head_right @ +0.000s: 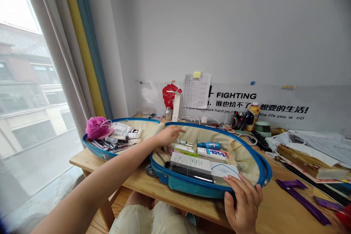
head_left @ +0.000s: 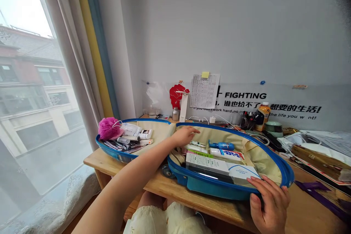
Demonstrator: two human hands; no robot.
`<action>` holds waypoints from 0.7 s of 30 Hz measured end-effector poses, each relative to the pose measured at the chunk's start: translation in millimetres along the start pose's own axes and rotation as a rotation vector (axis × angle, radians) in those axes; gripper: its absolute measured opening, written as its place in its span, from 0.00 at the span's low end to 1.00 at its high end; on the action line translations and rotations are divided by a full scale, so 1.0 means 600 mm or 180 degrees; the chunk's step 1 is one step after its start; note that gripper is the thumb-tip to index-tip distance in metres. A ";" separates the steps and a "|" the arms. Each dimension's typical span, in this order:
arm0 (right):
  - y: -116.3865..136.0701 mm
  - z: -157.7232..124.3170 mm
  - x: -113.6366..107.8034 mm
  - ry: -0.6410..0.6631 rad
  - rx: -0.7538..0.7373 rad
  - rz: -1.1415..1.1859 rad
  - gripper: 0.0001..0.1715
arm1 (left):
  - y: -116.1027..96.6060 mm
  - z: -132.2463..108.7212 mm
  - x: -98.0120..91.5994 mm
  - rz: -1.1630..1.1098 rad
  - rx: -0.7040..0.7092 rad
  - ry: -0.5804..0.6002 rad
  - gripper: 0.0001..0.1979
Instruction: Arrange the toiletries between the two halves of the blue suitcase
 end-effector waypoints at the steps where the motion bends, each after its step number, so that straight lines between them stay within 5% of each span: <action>1: 0.000 0.000 0.000 0.0007 0.0005 -0.0001 0.14 | 0.018 -0.010 -0.019 0.0066 -0.0143 -0.0158 0.21; 6: -0.001 0.000 0.001 0.0039 0.0043 -0.0024 0.14 | 0.153 -0.105 -0.109 0.0529 -0.1081 -0.0402 0.26; 11: -0.003 -0.001 0.002 0.0022 0.0076 -0.0056 0.15 | 0.273 -0.253 -0.150 0.0970 -0.1833 0.0270 0.23; 16: -0.003 -0.002 0.003 0.0005 0.0078 -0.0083 0.15 | 0.312 -0.367 -0.133 0.1214 -0.2036 0.1176 0.16; 21: 0.000 -0.001 0.002 0.0013 0.0034 -0.0064 0.15 | 0.310 -0.396 -0.119 0.1357 -0.1963 0.1528 0.20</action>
Point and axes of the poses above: each hand's wrist, its own z-axis towards the middle knuckle, its own x-axis out of the palm, y = z × x, the point moved 6 cm from there along z, towards the middle knuckle, and after that the axes turned 13 degrees about x, right-handed, at the moved point
